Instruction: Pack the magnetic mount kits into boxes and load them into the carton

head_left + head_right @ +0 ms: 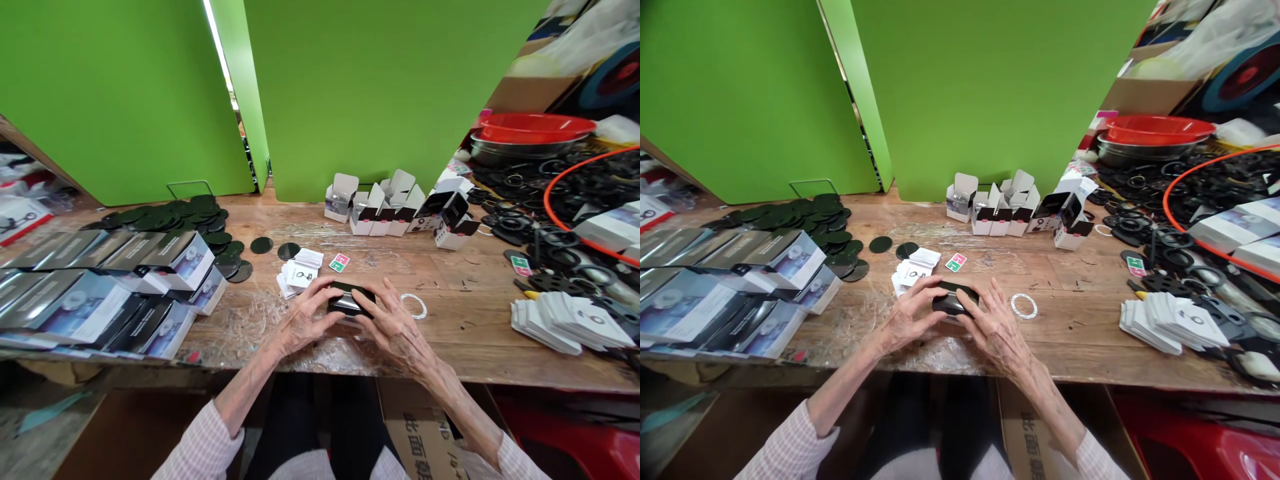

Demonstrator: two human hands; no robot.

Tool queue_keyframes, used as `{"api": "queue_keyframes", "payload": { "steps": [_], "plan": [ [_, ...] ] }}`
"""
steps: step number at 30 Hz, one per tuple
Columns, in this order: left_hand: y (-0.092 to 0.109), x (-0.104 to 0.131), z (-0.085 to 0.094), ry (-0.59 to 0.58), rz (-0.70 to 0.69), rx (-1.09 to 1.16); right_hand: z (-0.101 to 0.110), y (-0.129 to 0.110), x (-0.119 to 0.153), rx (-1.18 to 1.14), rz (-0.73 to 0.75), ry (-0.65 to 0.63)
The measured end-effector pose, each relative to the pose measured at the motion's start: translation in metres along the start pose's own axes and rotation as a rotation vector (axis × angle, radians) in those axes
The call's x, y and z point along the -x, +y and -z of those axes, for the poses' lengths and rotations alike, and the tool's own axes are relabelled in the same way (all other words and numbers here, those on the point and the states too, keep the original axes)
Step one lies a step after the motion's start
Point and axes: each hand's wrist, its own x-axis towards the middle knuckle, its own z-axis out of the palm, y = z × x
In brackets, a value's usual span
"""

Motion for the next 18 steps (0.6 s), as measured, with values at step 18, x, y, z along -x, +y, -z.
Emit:
{"api": "queue_keyframes", "payload": {
  "steps": [18],
  "plan": [
    [-0.013, 0.007, 0.001, -0.021, -0.036, -0.064, -0.010, -0.004, 0.012, 0.096, 0.000, 0.013]
  ]
}}
